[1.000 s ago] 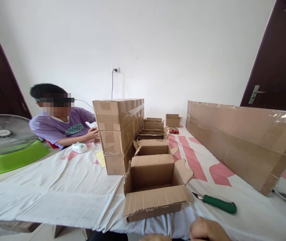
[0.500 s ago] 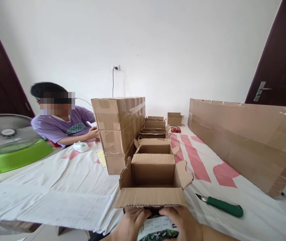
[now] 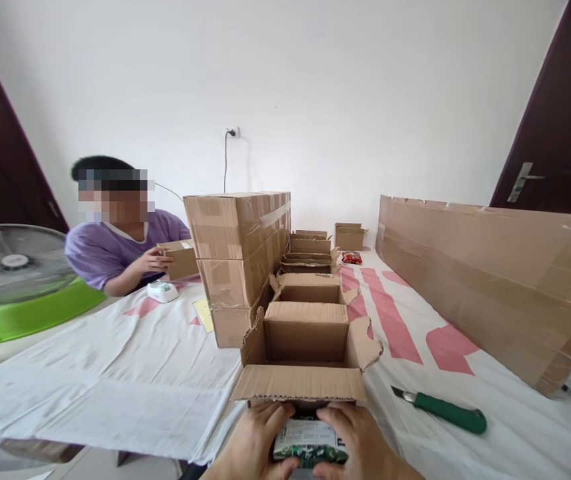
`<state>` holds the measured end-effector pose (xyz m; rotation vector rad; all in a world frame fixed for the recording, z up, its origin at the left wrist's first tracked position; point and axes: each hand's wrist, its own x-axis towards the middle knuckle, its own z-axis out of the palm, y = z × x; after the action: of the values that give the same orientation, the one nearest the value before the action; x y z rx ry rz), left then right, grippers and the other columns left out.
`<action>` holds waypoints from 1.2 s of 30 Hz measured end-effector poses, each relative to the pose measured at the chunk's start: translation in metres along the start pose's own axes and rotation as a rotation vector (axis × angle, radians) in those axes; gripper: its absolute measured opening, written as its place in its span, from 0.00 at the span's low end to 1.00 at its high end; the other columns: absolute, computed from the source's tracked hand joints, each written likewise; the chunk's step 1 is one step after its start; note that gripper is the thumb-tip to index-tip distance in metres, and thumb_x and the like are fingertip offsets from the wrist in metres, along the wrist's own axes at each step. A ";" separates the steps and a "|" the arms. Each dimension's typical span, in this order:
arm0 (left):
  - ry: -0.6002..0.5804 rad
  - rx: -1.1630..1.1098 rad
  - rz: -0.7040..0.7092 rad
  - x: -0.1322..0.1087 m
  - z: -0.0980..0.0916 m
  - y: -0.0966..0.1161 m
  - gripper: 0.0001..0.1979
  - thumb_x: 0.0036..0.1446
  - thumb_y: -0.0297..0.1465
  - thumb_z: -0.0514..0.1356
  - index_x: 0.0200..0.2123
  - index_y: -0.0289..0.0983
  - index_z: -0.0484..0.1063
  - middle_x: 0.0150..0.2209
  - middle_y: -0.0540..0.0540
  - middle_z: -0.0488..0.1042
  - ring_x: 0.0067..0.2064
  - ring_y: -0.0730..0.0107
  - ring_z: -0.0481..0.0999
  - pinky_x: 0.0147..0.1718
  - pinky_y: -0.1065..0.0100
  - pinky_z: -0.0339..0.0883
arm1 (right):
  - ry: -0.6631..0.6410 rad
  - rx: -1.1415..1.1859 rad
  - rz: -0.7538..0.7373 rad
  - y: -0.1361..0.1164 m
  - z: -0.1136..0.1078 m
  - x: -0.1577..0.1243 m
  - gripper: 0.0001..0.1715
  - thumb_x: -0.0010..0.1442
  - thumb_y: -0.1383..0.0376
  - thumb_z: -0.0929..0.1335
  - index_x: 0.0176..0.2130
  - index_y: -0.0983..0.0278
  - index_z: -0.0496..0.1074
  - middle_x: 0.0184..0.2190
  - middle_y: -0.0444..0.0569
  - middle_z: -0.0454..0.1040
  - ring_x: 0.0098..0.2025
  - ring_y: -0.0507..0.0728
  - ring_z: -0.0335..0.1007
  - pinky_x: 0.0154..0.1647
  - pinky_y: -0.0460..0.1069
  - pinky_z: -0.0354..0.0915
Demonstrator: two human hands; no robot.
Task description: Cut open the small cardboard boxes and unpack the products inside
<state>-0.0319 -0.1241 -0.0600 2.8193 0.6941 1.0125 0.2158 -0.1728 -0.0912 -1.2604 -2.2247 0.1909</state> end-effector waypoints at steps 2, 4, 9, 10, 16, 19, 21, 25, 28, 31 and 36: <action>0.010 -0.028 -0.008 0.000 -0.004 0.000 0.26 0.62 0.55 0.47 0.49 0.41 0.66 0.38 0.42 0.80 0.37 0.56 0.81 0.35 0.62 0.74 | -0.004 -0.004 0.007 0.000 0.001 0.000 0.45 0.42 0.44 0.76 0.54 0.62 0.72 0.50 0.57 0.77 0.49 0.67 0.75 0.50 0.54 0.71; 0.020 -0.062 -0.034 0.001 -0.007 0.002 0.24 0.65 0.52 0.44 0.48 0.41 0.67 0.39 0.43 0.80 0.38 0.58 0.81 0.36 0.63 0.74 | -0.013 -0.007 0.016 -0.001 0.002 0.001 0.45 0.41 0.44 0.77 0.54 0.61 0.72 0.50 0.56 0.77 0.50 0.67 0.75 0.50 0.54 0.71; -0.017 -0.076 -0.100 0.001 -0.008 0.004 0.22 0.67 0.48 0.43 0.44 0.41 0.69 0.35 0.45 0.79 0.36 0.59 0.80 0.35 0.64 0.74 | -0.015 -0.004 0.034 -0.004 0.002 0.004 0.44 0.41 0.45 0.78 0.53 0.62 0.72 0.49 0.56 0.77 0.49 0.67 0.75 0.50 0.54 0.71; -0.018 -0.079 -0.108 0.000 -0.006 0.003 0.22 0.67 0.48 0.44 0.44 0.41 0.70 0.36 0.44 0.79 0.36 0.59 0.80 0.35 0.64 0.74 | -0.011 -0.002 0.035 -0.004 0.001 0.004 0.44 0.41 0.46 0.77 0.53 0.61 0.72 0.49 0.56 0.77 0.49 0.67 0.75 0.50 0.54 0.71; -0.010 -0.103 -0.140 -0.008 0.005 -0.011 0.24 0.66 0.47 0.45 0.57 0.43 0.67 0.49 0.40 0.78 0.48 0.56 0.79 0.46 0.62 0.75 | -0.010 -0.002 0.039 -0.007 -0.002 0.006 0.44 0.44 0.48 0.77 0.56 0.63 0.70 0.51 0.58 0.76 0.51 0.68 0.74 0.53 0.57 0.70; -0.010 -0.057 -0.144 -0.007 0.005 -0.014 0.27 0.67 0.48 0.46 0.63 0.45 0.61 0.55 0.41 0.75 0.54 0.56 0.76 0.52 0.60 0.72 | 0.018 0.000 0.062 -0.009 -0.006 0.010 0.39 0.51 0.52 0.75 0.57 0.65 0.69 0.52 0.60 0.74 0.53 0.69 0.71 0.55 0.60 0.68; -0.021 -0.001 -0.159 -0.005 0.006 -0.013 0.30 0.65 0.50 0.49 0.66 0.47 0.57 0.56 0.41 0.74 0.55 0.55 0.75 0.53 0.57 0.71 | 0.059 0.016 0.080 -0.009 -0.008 0.012 0.34 0.54 0.54 0.73 0.57 0.64 0.69 0.52 0.59 0.73 0.53 0.68 0.70 0.56 0.61 0.67; -0.031 0.092 -0.214 -0.004 0.012 -0.015 0.42 0.56 0.55 0.58 0.69 0.45 0.51 0.56 0.38 0.73 0.55 0.50 0.75 0.52 0.52 0.72 | 0.136 0.021 0.130 -0.008 -0.006 0.014 0.35 0.54 0.52 0.74 0.57 0.63 0.68 0.53 0.59 0.71 0.56 0.69 0.67 0.58 0.63 0.64; -0.033 0.096 -0.230 -0.006 0.015 -0.017 0.42 0.56 0.54 0.60 0.68 0.43 0.54 0.57 0.37 0.72 0.57 0.48 0.73 0.54 0.50 0.71 | 0.134 0.026 0.163 -0.007 -0.003 0.013 0.37 0.50 0.55 0.76 0.56 0.64 0.68 0.54 0.59 0.70 0.57 0.70 0.65 0.60 0.64 0.63; -0.044 0.078 -0.229 -0.005 0.012 -0.015 0.40 0.55 0.54 0.60 0.65 0.41 0.59 0.57 0.36 0.71 0.57 0.48 0.72 0.54 0.52 0.71 | 0.112 0.032 0.157 -0.007 -0.002 0.013 0.37 0.49 0.57 0.76 0.55 0.64 0.68 0.53 0.59 0.71 0.57 0.71 0.64 0.61 0.65 0.61; -0.105 0.028 -0.188 -0.003 0.003 -0.012 0.34 0.61 0.53 0.55 0.66 0.45 0.57 0.60 0.40 0.70 0.59 0.52 0.71 0.57 0.53 0.68 | 0.096 0.053 0.159 -0.010 -0.006 0.014 0.39 0.47 0.58 0.77 0.55 0.63 0.67 0.53 0.57 0.71 0.57 0.70 0.64 0.60 0.65 0.60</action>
<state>-0.0366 -0.1141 -0.0664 2.7419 0.9459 0.8238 0.2063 -0.1676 -0.0767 -1.3887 -2.0263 0.2440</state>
